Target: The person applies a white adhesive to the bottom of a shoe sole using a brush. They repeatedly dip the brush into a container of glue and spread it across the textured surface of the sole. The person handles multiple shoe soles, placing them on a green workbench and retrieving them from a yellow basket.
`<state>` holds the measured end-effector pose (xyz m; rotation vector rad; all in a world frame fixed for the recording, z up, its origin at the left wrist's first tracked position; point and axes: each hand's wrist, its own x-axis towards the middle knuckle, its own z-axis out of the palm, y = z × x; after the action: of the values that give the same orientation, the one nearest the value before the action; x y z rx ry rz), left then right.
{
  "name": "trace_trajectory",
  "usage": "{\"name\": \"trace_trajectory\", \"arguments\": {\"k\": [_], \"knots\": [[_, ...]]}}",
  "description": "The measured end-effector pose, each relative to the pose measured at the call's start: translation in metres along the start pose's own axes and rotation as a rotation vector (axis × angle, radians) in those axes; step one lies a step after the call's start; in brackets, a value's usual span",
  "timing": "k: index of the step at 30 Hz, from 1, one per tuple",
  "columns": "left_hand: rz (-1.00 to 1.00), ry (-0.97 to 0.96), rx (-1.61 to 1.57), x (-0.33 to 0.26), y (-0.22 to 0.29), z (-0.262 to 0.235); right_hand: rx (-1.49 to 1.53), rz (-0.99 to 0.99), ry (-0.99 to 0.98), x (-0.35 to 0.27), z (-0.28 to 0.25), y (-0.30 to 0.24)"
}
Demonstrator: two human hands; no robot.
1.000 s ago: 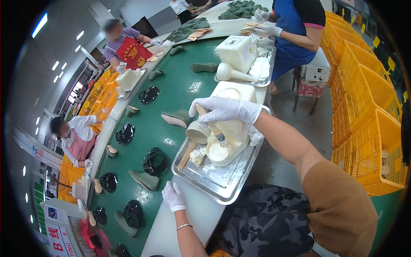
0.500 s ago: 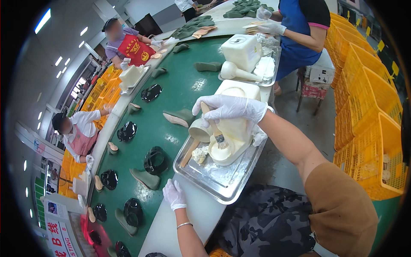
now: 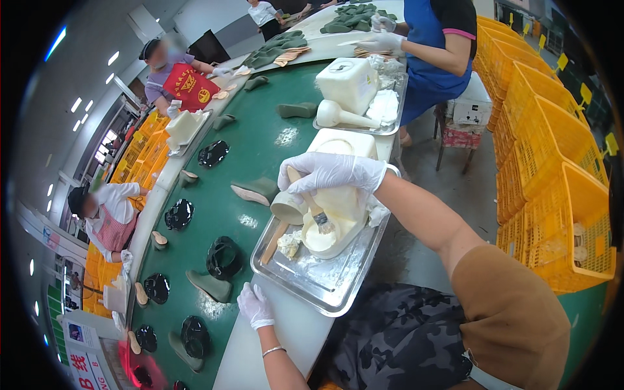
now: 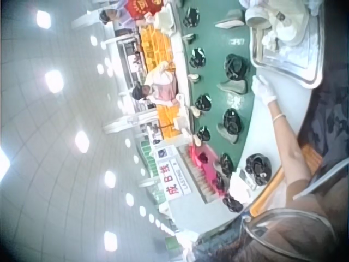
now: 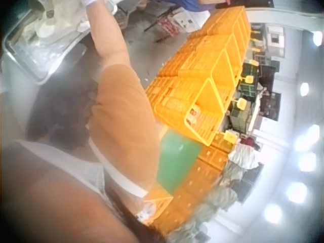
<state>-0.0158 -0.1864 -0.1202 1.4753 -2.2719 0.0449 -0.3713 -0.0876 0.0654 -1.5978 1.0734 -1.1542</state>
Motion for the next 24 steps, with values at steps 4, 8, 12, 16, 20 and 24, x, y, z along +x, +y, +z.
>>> {"name": "trace_trajectory", "arguments": {"k": [4,8,12,16,20,24], "knots": [[0.004,0.010,-0.013,0.0000,0.0008,-0.0002,-0.111,-0.034,0.017,-0.0006,-0.0003,0.0015],[0.012,0.008,-0.004,0.0012,0.0014,-0.0014,-0.179,-0.044,0.002,-0.0006,-0.0003,-0.0008],[0.027,0.015,0.013,-0.0006,-0.0008,-0.0007,-0.094,-0.054,-0.006,-0.0012,-0.0004,-0.0004],[0.019,0.028,0.008,-0.0011,0.0023,0.0043,0.036,-0.039,-0.025,-0.0052,0.0013,-0.0016],[0.016,0.029,0.008,-0.0002,0.0016,-0.0010,-0.080,-0.052,-0.037,-0.0007,-0.0016,0.0005],[0.030,0.059,0.004,0.0013,0.0011,0.0012,-0.093,-0.057,-0.030,0.0012,-0.0033,0.0047]]}}
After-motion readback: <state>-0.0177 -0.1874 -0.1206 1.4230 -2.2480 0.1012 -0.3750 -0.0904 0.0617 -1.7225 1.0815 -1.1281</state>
